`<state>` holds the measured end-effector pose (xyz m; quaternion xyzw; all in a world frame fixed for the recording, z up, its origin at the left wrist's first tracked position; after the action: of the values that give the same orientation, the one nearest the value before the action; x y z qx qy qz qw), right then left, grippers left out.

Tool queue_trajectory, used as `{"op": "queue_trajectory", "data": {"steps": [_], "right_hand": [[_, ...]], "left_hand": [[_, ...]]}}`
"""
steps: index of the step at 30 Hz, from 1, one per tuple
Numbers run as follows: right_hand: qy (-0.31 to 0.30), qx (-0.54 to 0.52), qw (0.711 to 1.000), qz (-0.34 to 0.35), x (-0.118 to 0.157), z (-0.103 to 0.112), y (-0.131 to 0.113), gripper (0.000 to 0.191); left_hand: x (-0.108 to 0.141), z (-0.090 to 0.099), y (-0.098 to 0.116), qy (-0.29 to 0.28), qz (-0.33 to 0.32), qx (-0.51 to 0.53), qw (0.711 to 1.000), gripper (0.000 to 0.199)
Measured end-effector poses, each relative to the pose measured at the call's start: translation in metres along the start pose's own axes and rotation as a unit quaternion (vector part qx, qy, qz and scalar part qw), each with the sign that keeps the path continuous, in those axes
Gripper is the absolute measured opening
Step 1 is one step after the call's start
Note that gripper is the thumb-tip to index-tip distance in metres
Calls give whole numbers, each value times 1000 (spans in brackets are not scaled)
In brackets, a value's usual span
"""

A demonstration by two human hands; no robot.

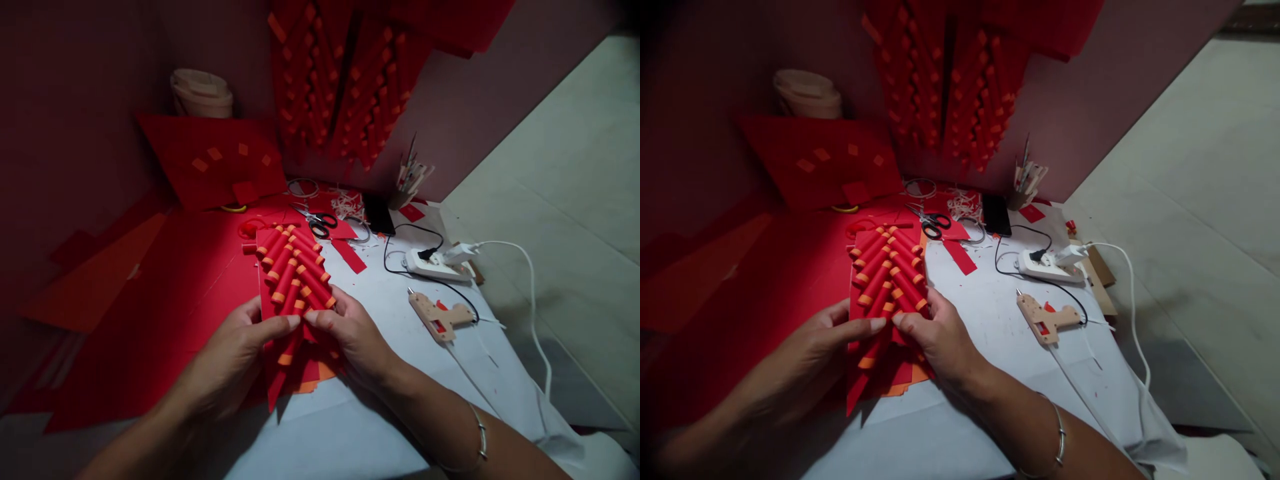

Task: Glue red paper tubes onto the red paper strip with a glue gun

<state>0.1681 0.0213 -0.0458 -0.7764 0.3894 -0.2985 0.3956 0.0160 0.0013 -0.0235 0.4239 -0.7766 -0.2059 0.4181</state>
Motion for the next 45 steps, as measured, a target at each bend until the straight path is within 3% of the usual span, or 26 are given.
{"op": "queue_trajectory", "data": {"steps": [13,19,23,26,38,45], "right_hand": [[19,43,999,6,2,-3,-3,38],[-49,-52,997,24,6,-7,-5,43],[-31,-40,999,7,6,-6,-3,41],[-23,-27,999,2,5,-6,-2,41],[2,48,999,22,5,-10,2,37],[19,86,996,27,4,-10,4,36]], "left_hand": [[6,-3,0,47,8,-18,999,62],[10,-7,4,15,-7,33,999,53],[10,-8,5,11,11,36,999,57],[7,-4,2,13,-11,34,999,63],[5,0,0,62,-67,-87,992,47],[4,3,-1,66,-72,-99,990,47]]}}
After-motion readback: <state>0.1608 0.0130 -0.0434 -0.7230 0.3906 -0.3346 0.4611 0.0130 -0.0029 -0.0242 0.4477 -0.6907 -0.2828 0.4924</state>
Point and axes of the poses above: each hand's wrist, its own x-axis away from the middle knuckle, its own z-axis out of the back of the hand, y = z × x, the point moved 1 cm from there along -x, towards the middle knuckle, and after that the axes turned 8 degrees about -y, right-handed, at the moved point
